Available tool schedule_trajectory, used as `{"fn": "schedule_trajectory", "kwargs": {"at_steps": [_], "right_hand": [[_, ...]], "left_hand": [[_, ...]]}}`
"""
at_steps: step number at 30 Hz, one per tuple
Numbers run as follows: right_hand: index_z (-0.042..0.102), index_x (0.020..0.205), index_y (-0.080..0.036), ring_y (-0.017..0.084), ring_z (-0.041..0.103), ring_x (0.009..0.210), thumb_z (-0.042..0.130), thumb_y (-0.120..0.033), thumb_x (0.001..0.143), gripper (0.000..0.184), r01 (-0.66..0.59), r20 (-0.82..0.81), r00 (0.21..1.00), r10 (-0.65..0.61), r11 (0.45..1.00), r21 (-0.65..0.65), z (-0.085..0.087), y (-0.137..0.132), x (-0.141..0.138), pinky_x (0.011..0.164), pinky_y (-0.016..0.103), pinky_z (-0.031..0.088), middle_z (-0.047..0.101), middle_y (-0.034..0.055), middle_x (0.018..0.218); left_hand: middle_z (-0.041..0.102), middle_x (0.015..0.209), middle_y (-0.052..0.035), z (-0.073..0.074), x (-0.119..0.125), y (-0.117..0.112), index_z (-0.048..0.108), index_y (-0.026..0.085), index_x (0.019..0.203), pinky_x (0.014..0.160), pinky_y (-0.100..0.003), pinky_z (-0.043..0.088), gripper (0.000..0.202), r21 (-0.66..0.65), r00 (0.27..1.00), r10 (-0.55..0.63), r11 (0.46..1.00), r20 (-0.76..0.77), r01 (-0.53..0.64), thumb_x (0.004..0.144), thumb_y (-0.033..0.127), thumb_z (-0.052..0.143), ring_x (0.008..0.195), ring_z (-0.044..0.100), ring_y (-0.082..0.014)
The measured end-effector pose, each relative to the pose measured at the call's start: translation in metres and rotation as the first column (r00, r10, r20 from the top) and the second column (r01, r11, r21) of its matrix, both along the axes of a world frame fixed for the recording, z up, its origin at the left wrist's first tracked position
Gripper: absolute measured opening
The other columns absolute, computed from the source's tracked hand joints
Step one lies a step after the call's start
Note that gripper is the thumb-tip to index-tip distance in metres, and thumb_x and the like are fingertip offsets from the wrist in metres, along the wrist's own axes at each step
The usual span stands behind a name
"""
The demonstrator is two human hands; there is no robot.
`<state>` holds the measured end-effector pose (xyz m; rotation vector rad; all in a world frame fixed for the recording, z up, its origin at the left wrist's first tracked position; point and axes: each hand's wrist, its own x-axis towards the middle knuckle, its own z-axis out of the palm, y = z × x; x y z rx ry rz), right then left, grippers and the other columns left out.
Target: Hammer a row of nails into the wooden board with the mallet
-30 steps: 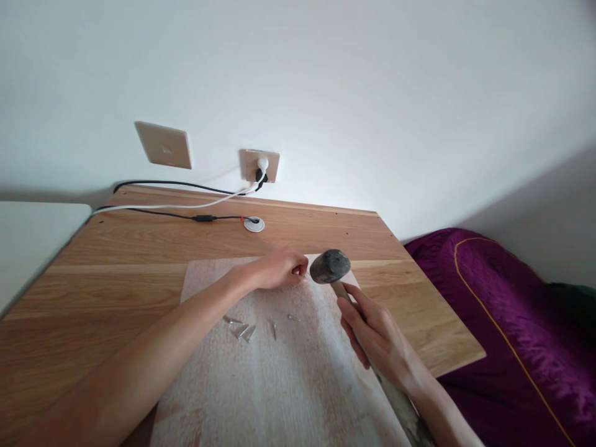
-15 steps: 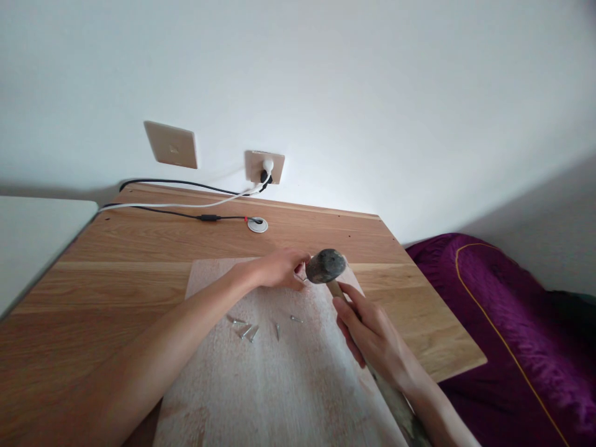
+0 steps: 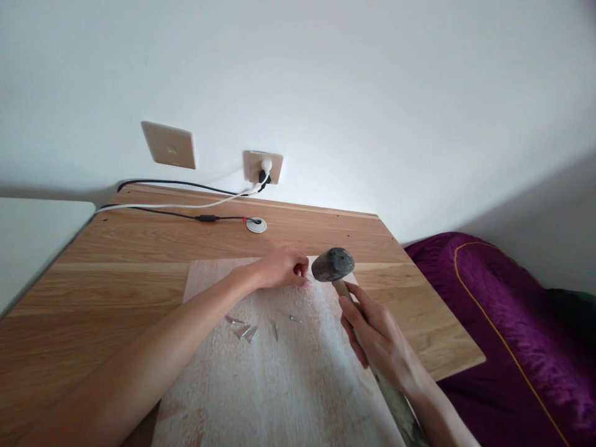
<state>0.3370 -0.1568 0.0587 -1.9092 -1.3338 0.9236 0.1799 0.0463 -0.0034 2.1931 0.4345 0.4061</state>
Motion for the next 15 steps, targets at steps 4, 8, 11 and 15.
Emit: {"fn": "schedule_trajectory", "kwargs": {"at_steps": [4, 8, 11, 15], "right_hand": [[0.057, 0.139, -0.018, 0.006, 0.044, 0.033, 0.044, -0.057, 0.11, 0.051, -0.001, -0.029, 1.0, 0.001, 1.0, -0.009, -0.0035, -0.0009, 0.0011, 0.031, 0.015, 0.034, 0.05, -0.012, 0.059], [0.058, 0.138, -0.016, 0.006, 0.044, 0.033, 0.044, -0.056, 0.11, 0.051, 0.009, 0.008, 1.0, -0.009, 1.0, 0.0, -0.0028, 0.0001, 0.0022, 0.032, 0.016, 0.035, 0.05, -0.012, 0.057], [0.058, 0.139, -0.016, 0.007, 0.044, 0.033, 0.043, -0.057, 0.11, 0.052, 0.004, 0.031, 1.0, -0.004, 1.0, 0.002, -0.0017, 0.0005, 0.0029, 0.034, 0.017, 0.036, 0.05, -0.012, 0.055], [0.058, 0.138, -0.016, 0.008, 0.046, 0.034, 0.043, -0.056, 0.111, 0.051, -0.004, 0.043, 0.999, 0.004, 1.0, 0.003, 0.0028, -0.0012, 0.0012, 0.035, 0.018, 0.038, 0.049, -0.0119, 0.055]], "left_hand": [[0.068, 0.074, -0.0013, 0.0027, 0.0005, -0.0008, 0.073, 0.015, 0.074, 0.067, -0.027, 0.04, 0.009, 0.04, 1.0, 0.008, 0.999, -0.01, -0.007, 0.082, 0.017, 0.077, 0.071, 0.061, -0.0153], [0.069, 0.074, -0.0019, 0.0031, 0.0007, 0.0, 0.074, 0.014, 0.075, 0.066, -0.027, 0.039, 0.006, 0.058, 1.0, -0.005, 0.998, -0.018, 0.006, 0.081, 0.014, 0.075, 0.069, 0.06, -0.0149], [0.069, 0.075, -0.002, 0.0025, 0.0007, 0.0001, 0.073, 0.014, 0.077, 0.066, -0.026, 0.039, 0.006, 0.064, 1.0, -0.02, 0.998, -0.02, 0.021, 0.082, 0.012, 0.074, 0.069, 0.06, -0.0145], [0.069, 0.078, -0.002, 0.0039, 0.0001, 0.0014, 0.072, 0.015, 0.077, 0.068, -0.026, 0.041, 0.009, 0.061, 0.999, -0.049, 0.997, -0.018, 0.05, 0.085, 0.014, 0.072, 0.071, 0.061, -0.0145]]}}
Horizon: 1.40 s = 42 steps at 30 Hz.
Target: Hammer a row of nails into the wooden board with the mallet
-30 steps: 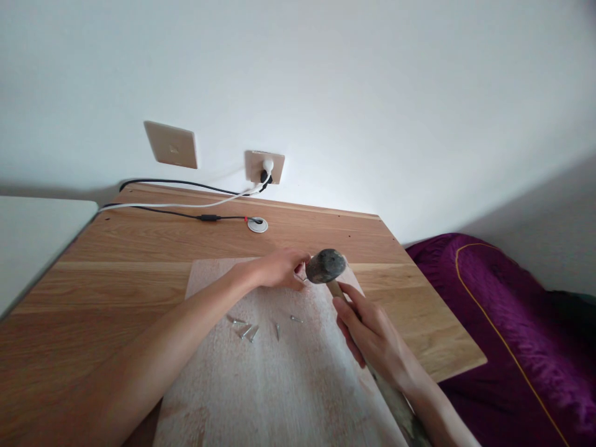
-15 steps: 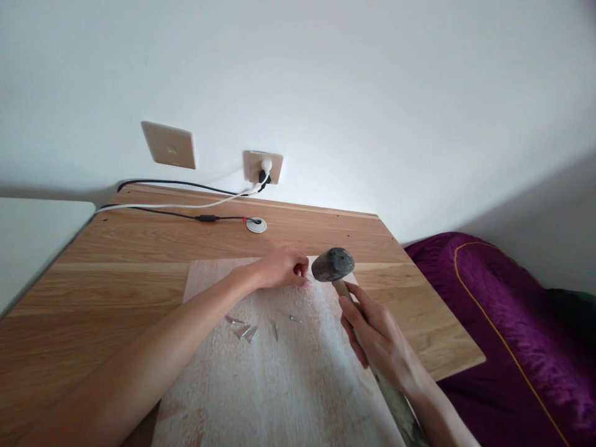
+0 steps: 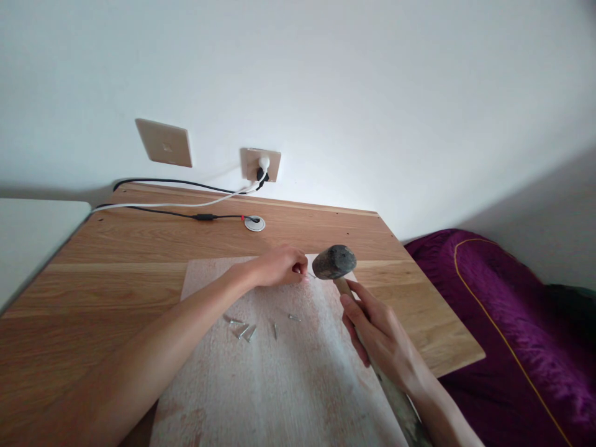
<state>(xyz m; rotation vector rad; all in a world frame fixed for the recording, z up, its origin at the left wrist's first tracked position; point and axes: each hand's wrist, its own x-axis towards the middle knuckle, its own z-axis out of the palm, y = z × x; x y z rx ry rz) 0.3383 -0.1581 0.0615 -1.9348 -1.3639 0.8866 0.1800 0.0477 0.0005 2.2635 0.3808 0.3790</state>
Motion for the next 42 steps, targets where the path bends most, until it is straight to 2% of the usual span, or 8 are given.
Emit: {"fn": "schedule_trajectory", "kwargs": {"at_steps": [2, 6, 11, 24, 28, 32, 37, 42], "right_hand": [[0.057, 0.138, -0.016, 0.008, 0.046, 0.034, 0.043, -0.056, 0.11, 0.051, 0.003, 0.0, 1.0, -0.003, 1.0, 0.018, 0.003, -0.001, -0.003, 0.035, 0.018, 0.038, 0.049, -0.0123, 0.055], [0.056, 0.139, -0.016, 0.008, 0.046, 0.034, 0.042, -0.054, 0.111, 0.049, -0.013, 0.004, 1.0, 0.013, 1.0, 0.017, 0.005, 0.002, -0.011, 0.036, 0.018, 0.038, 0.049, -0.0127, 0.054], [0.061, 0.13, -0.018, 0.008, 0.047, 0.033, 0.042, -0.053, 0.11, 0.044, -0.048, 0.007, 0.999, 0.048, 0.995, -0.086, -0.001, 0.006, -0.015, 0.032, 0.017, 0.034, 0.049, -0.0117, 0.058], [0.06, 0.127, -0.02, 0.008, 0.045, 0.033, 0.041, -0.055, 0.11, 0.044, 0.017, -0.014, 1.0, -0.018, 0.999, -0.042, -0.009, -0.009, -0.011, 0.034, 0.017, 0.033, 0.048, -0.0123, 0.053], [0.059, 0.127, -0.019, 0.008, 0.042, 0.032, 0.04, -0.062, 0.109, 0.05, 0.099, -0.016, 0.995, -0.099, 0.994, -0.04, -0.015, -0.028, -0.001, 0.034, 0.018, 0.032, 0.048, -0.0119, 0.054], [0.058, 0.128, -0.02, 0.009, 0.043, 0.032, 0.042, -0.066, 0.107, 0.053, 0.152, -0.03, 0.988, -0.154, 0.987, -0.06, -0.028, -0.039, 0.004, 0.034, 0.02, 0.031, 0.049, -0.0115, 0.054], [0.056, 0.13, -0.02, 0.011, 0.043, 0.034, 0.038, -0.066, 0.109, 0.054, 0.154, 0.014, 0.988, -0.154, 0.986, -0.062, -0.04, -0.043, 0.003, 0.038, 0.022, 0.033, 0.046, -0.0129, 0.05], [0.055, 0.134, -0.021, 0.014, 0.049, 0.037, 0.037, -0.064, 0.11, 0.053, 0.128, 0.025, 0.992, -0.126, 0.987, -0.095, -0.037, -0.044, 0.004, 0.042, 0.023, 0.038, 0.047, -0.0126, 0.048]], "left_hand": [[0.069, 0.082, -0.0019, 0.001, -0.001, 0.002, 0.073, 0.016, 0.081, 0.069, -0.026, 0.042, 0.009, -0.035, 1.0, -0.014, 0.999, -0.023, 0.013, 0.084, 0.022, 0.078, 0.074, 0.062, -0.0156], [0.068, 0.09, -0.0009, 0.001, -0.005, 0.006, 0.069, 0.018, 0.097, 0.072, -0.028, 0.045, 0.04, -0.133, 0.998, -0.01, 0.991, -0.067, 0.001, 0.072, 0.038, 0.092, 0.082, 0.063, -0.0188], [0.066, 0.107, -0.004, 0.0, -0.01, 0.007, 0.062, 0.02, 0.112, 0.086, -0.034, 0.048, 0.061, -0.114, 1.0, 0.003, 0.993, -0.029, -0.006, 0.068, 0.047, 0.095, 0.1, 0.063, -0.024], [0.069, 0.117, -0.0069, 0.022, -0.013, 0.001, 0.061, 0.019, 0.117, 0.082, -0.029, 0.047, 0.063, -0.017, 0.972, 0.049, 0.998, -0.231, -0.055, 0.068, 0.037, 0.096, 0.103, 0.065, -0.024], [0.071, 0.109, -0.0056, 0.041, -0.016, -0.001, 0.067, 0.019, 0.109, 0.074, -0.028, 0.043, 0.051, 0.079, 0.956, 0.034, 0.997, -0.29, -0.012, 0.073, 0.043, 0.094, 0.096, 0.065, -0.0228], [0.07, 0.092, -0.0007, 0.056, -0.019, -0.012, 0.071, 0.02, 0.089, 0.067, -0.027, 0.039, 0.034, 0.095, 0.946, -0.137, 0.981, -0.292, 0.171, 0.072, 0.037, 0.095, 0.082, 0.062, -0.0184], [0.066, 0.074, 0.0029, 0.055, -0.014, -0.032, 0.066, 0.02, 0.066, 0.064, -0.027, 0.038, 0.029, 0.063, 0.903, -0.246, 0.956, -0.352, 0.285, 0.069, 0.019, 0.095, 0.071, 0.059, -0.0152], [0.061, 0.062, 0.0051, 0.052, -0.009, -0.039, 0.065, 0.02, 0.058, 0.059, -0.027, 0.037, 0.028, 0.017, 0.88, -0.291, 0.947, -0.376, 0.32, 0.068, 0.003, 0.083, 0.061, 0.054, -0.0136]]}}
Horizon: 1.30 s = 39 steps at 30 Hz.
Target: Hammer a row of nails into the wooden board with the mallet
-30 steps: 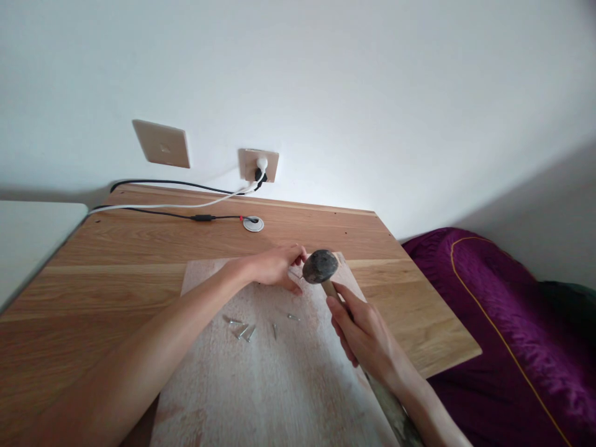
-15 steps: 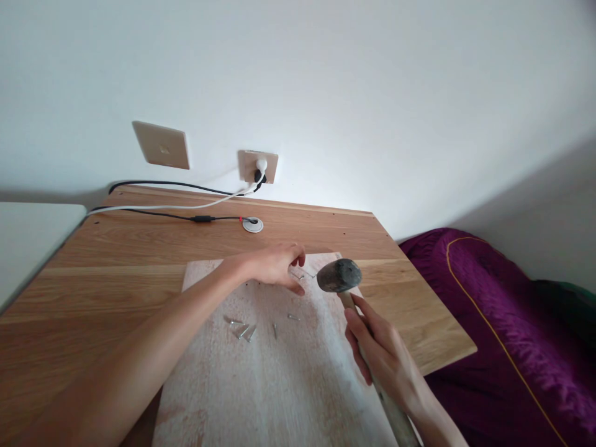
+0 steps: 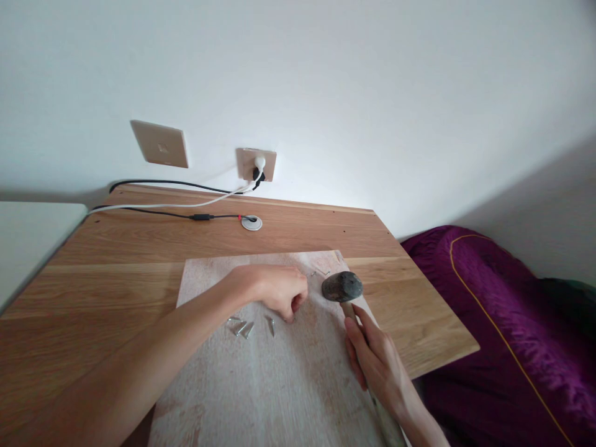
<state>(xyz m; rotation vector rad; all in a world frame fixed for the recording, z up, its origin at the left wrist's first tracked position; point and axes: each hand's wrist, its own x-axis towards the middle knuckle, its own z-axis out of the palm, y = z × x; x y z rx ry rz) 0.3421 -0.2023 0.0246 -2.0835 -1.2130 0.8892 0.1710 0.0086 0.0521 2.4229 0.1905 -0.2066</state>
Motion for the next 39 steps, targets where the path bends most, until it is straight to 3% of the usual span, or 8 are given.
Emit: {"fn": "schedule_trajectory", "kwargs": {"at_steps": [3, 9, 15, 21, 27, 33, 39], "right_hand": [[0.055, 0.135, -0.022, 0.014, 0.049, 0.039, 0.038, -0.065, 0.109, 0.053, 0.01, -0.01, 1.0, -0.01, 1.0, 0.001, 0.002, 0.0, 0.0, 0.042, 0.023, 0.038, 0.05, -0.0116, 0.051], [0.054, 0.133, -0.023, 0.013, 0.048, 0.039, 0.037, -0.065, 0.11, 0.051, 0.016, -0.03, 0.999, -0.016, 1.0, -0.002, 0.0, -0.001, 0.001, 0.044, 0.024, 0.038, 0.051, -0.0112, 0.057], [0.054, 0.128, -0.023, 0.011, 0.047, 0.039, 0.036, -0.065, 0.111, 0.049, -0.002, -0.045, 0.999, 0.003, 1.0, 0.006, -0.002, -0.002, 0.001, 0.045, 0.024, 0.036, 0.053, -0.0107, 0.059], [0.054, 0.126, -0.023, 0.012, 0.046, 0.039, 0.036, -0.066, 0.11, 0.049, 0.019, -0.053, 0.998, -0.018, 1.0, 0.006, -0.003, -0.001, 0.0, 0.044, 0.024, 0.036, 0.051, -0.0112, 0.058], [0.056, 0.123, -0.024, 0.012, 0.046, 0.038, 0.038, -0.066, 0.11, 0.047, 0.017, -0.054, 0.998, -0.016, 0.999, 0.029, -0.01, -0.003, 0.005, 0.043, 0.024, 0.035, 0.054, -0.0105, 0.057], [0.055, 0.122, -0.024, 0.01, 0.045, 0.036, 0.038, -0.065, 0.111, 0.046, 0.013, -0.061, 0.998, -0.01, 0.999, 0.051, -0.016, -0.003, 0.008, 0.041, 0.023, 0.034, 0.052, -0.0107, 0.055], [0.055, 0.125, -0.024, 0.011, 0.046, 0.037, 0.039, -0.066, 0.111, 0.047, 0.019, -0.067, 0.998, -0.016, 0.999, 0.042, -0.016, -0.004, 0.008, 0.039, 0.021, 0.035, 0.051, -0.0105, 0.055]], "left_hand": [[0.064, 0.065, 0.0044, 0.003, -0.002, 0.003, 0.068, 0.02, 0.062, 0.061, -0.027, 0.038, 0.024, 0.008, 1.0, 0.003, 1.0, 0.03, -0.003, 0.07, -0.001, 0.077, 0.063, 0.055, -0.0135], [0.069, 0.078, 0.0009, 0.009, -0.015, 0.025, 0.072, 0.019, 0.07, 0.064, -0.028, 0.039, 0.014, 0.107, 0.985, 0.157, 0.981, 0.067, -0.163, 0.072, 0.006, 0.075, 0.07, 0.06, -0.0148], [0.072, 0.083, -0.0022, 0.004, -0.02, 0.039, 0.076, 0.019, 0.076, 0.067, -0.029, 0.041, 0.01, 0.146, 0.97, 0.238, 0.959, 0.055, -0.244, 0.074, 0.01, 0.076, 0.075, 0.064, -0.0176], [0.071, 0.083, -0.0019, -0.001, -0.018, 0.036, 0.075, 0.019, 0.079, 0.067, -0.029, 0.042, 0.012, 0.216, 0.974, 0.227, 0.95, 0.019, -0.226, 0.071, 0.011, 0.08, 0.075, 0.062, -0.0177], [0.068, 0.082, -0.0009, -0.002, -0.021, 0.042, 0.07, 0.019, 0.073, 0.067, -0.029, 0.04, 0.013, 0.194, 0.972, 0.23, 0.952, 0.058, -0.236, 0.071, 0.009, 0.077, 0.075, 0.06, -0.0168], [0.069, 0.077, 0.0012, 0.002, -0.026, 0.05, 0.066, 0.019, 0.076, 0.063, -0.027, 0.037, 0.01, 0.13, 0.944, 0.3, 0.939, 0.136, -0.317, 0.075, 0.01, 0.069, 0.07, 0.06, -0.0144], [0.071, 0.074, 0.0021, 0.002, -0.025, 0.049, 0.069, 0.019, 0.078, 0.063, -0.027, 0.037, 0.015, 0.095, 0.952, 0.274, 0.953, 0.133, -0.288, 0.075, 0.005, 0.063, 0.068, 0.061, -0.0135]]}}
